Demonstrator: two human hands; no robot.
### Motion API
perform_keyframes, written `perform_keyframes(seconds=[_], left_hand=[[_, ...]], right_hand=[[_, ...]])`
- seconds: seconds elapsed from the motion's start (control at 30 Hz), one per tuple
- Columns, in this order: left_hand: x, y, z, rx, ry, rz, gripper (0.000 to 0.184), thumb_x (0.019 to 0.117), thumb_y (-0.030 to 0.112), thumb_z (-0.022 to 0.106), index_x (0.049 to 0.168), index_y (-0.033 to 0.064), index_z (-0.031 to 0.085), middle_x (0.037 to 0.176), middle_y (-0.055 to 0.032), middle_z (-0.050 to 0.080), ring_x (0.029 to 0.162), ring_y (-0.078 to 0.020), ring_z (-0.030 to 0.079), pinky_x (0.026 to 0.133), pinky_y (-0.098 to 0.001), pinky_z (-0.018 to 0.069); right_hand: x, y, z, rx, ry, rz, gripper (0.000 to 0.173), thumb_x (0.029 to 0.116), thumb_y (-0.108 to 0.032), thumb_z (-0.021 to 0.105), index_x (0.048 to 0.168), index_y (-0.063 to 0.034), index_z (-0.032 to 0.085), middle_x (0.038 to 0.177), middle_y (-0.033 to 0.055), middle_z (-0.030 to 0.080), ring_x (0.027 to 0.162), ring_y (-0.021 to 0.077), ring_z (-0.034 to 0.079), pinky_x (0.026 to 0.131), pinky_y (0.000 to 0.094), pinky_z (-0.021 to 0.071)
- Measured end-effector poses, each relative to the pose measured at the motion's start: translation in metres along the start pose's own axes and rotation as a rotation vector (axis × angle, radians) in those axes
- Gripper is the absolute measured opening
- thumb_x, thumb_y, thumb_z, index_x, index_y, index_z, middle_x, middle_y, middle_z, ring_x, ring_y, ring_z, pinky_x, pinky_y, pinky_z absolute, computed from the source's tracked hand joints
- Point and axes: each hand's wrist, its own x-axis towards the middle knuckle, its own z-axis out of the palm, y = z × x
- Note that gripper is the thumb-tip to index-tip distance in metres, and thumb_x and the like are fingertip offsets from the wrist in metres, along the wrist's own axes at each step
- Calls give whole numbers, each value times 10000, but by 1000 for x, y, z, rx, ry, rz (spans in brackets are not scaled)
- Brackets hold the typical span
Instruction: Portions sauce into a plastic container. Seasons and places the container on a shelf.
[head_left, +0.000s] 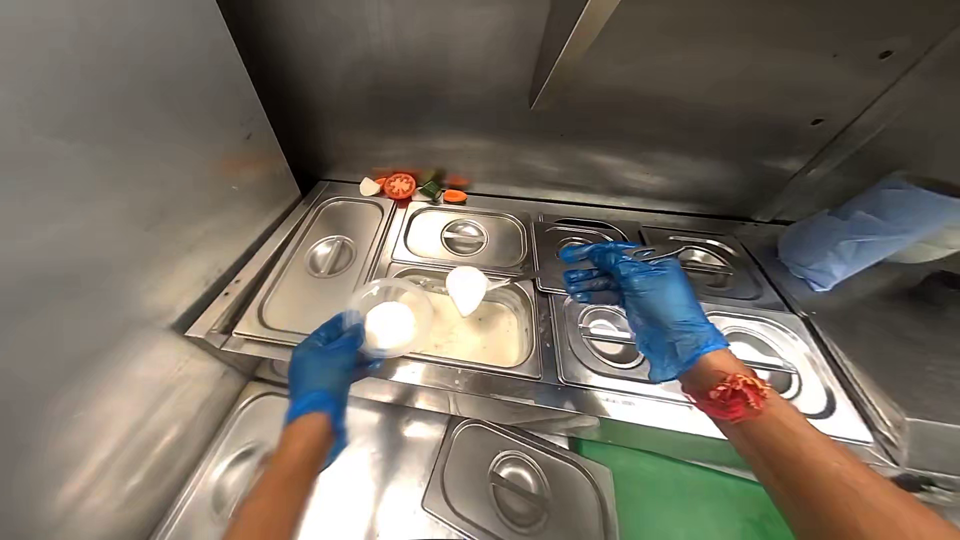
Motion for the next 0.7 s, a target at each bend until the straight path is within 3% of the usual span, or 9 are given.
perform_keyframes(seconds=[0.23, 0.4, 0.57, 0.7], left_hand=[[-8, 0, 36, -6, -86, -24, 262, 1000, 68, 640, 1246, -23, 649, 929, -181, 705, 610, -225, 691, 549, -361, 615], [-12, 4, 46, -40, -127, -42, 249, 1003, 70, 635, 1236, -19, 653, 901, -176, 708, 594, -224, 691, 544, -354, 614], [-13, 9, 40, -83, -116, -60, 264, 1002, 63, 634, 1252, -20, 650, 915, -181, 706, 599, -218, 686, 558, -347, 610], [-18, 11, 39, -107, -118, -77, 254, 1000, 63, 635, 1240, -17, 651, 900, -179, 701, 595, -218, 684, 552, -341, 609]], right_hand=[[-16, -30, 3, 33, -2, -175, 242, 1066, -189, 530, 1104, -82, 743, 858, 67, 755, 685, 150, 721, 650, 274, 613], [-26, 23, 22, -26, -170, -548, 264, 1026, -242, 599, 1166, -58, 726, 985, 86, 770, 746, 208, 750, 674, 361, 665], [-42, 48, 17, -137, -285, -897, 293, 1052, -281, 576, 1242, -122, 733, 1130, 44, 768, 953, 161, 753, 826, 325, 654], [-47, 55, 18, -216, -300, -995, 301, 1057, -236, 557, 1290, -122, 709, 1155, 44, 761, 994, 127, 743, 862, 296, 641]])
